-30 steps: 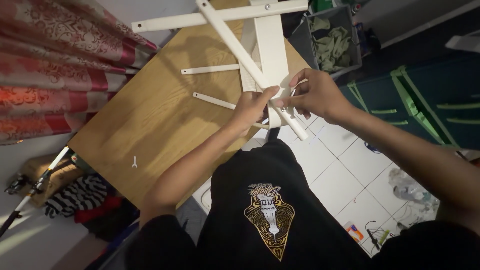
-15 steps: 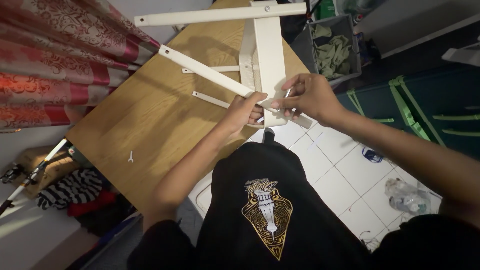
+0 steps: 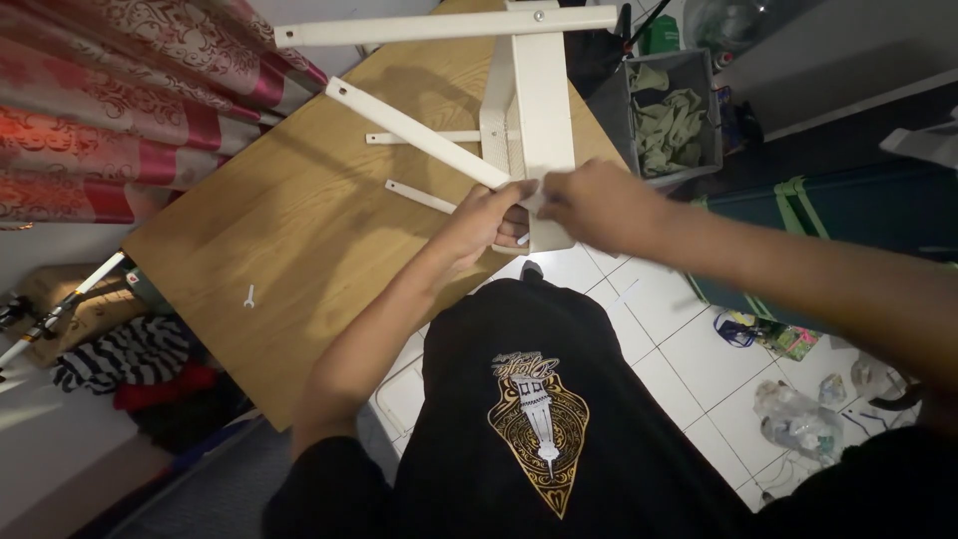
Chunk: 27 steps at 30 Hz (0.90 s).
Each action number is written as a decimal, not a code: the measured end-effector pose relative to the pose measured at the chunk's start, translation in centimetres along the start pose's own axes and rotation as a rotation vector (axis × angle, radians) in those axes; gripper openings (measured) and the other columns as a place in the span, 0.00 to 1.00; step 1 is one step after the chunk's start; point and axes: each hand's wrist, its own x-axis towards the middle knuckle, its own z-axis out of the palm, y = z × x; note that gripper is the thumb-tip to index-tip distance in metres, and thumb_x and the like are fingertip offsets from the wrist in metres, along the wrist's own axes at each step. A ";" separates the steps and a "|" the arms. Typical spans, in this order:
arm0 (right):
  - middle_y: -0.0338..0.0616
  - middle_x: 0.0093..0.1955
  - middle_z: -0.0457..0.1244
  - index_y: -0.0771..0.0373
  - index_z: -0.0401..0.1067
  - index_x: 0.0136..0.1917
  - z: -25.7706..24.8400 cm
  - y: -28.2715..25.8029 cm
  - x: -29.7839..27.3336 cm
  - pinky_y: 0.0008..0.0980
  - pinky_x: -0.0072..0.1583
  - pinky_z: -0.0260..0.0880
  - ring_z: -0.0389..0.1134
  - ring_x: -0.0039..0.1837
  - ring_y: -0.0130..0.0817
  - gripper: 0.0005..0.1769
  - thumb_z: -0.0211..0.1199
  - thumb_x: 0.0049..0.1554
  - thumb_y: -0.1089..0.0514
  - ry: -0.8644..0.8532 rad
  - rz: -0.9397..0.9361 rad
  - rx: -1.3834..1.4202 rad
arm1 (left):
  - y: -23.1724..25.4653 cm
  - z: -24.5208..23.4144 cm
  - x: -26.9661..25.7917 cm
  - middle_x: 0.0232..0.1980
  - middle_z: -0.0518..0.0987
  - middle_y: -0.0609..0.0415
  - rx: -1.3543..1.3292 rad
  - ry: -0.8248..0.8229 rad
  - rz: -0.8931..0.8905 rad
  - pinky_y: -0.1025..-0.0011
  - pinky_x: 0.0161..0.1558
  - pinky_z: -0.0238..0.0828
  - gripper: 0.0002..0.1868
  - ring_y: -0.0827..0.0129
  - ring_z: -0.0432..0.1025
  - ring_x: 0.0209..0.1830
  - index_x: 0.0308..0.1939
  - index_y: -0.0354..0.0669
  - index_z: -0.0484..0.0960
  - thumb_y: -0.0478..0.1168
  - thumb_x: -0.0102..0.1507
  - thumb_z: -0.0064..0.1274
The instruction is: The person assembles a white plastic chair by attaching legs to the seat frame using screws and a wrench. They align the legs, insert screws, and tighten them by hand and with a tool while working on a wooden table.
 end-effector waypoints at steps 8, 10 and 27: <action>0.43 0.43 0.63 0.63 0.72 0.55 -0.6 2.4 -2.4 0.34 0.43 0.75 0.72 0.48 0.37 0.20 0.62 0.48 0.64 -0.089 -0.621 -0.455 | -0.3 1.0 -0.8 0.41 0.83 0.54 -0.027 0.009 0.075 0.66 0.40 0.83 0.26 0.68 0.82 0.39 0.54 0.36 0.77 0.56 0.65 0.52; 0.46 0.44 0.64 0.64 0.72 0.59 -0.6 2.5 -2.8 0.35 0.44 0.75 0.72 0.48 0.39 0.25 0.62 0.46 0.65 -0.008 -0.583 -0.271 | -0.4 1.1 -0.9 0.40 0.84 0.54 -0.005 0.033 0.063 0.68 0.39 0.83 0.27 0.69 0.82 0.38 0.54 0.35 0.77 0.57 0.65 0.51; 0.39 0.40 0.70 0.59 0.80 0.53 -0.1 2.8 -2.1 0.39 0.44 0.73 0.73 0.44 0.42 0.19 0.67 0.46 0.66 0.069 -0.388 -0.239 | -2.1 0.1 -0.9 0.43 0.85 0.44 0.049 0.074 0.080 0.72 0.36 0.80 0.25 0.67 0.82 0.38 0.51 0.31 0.81 0.53 0.69 0.49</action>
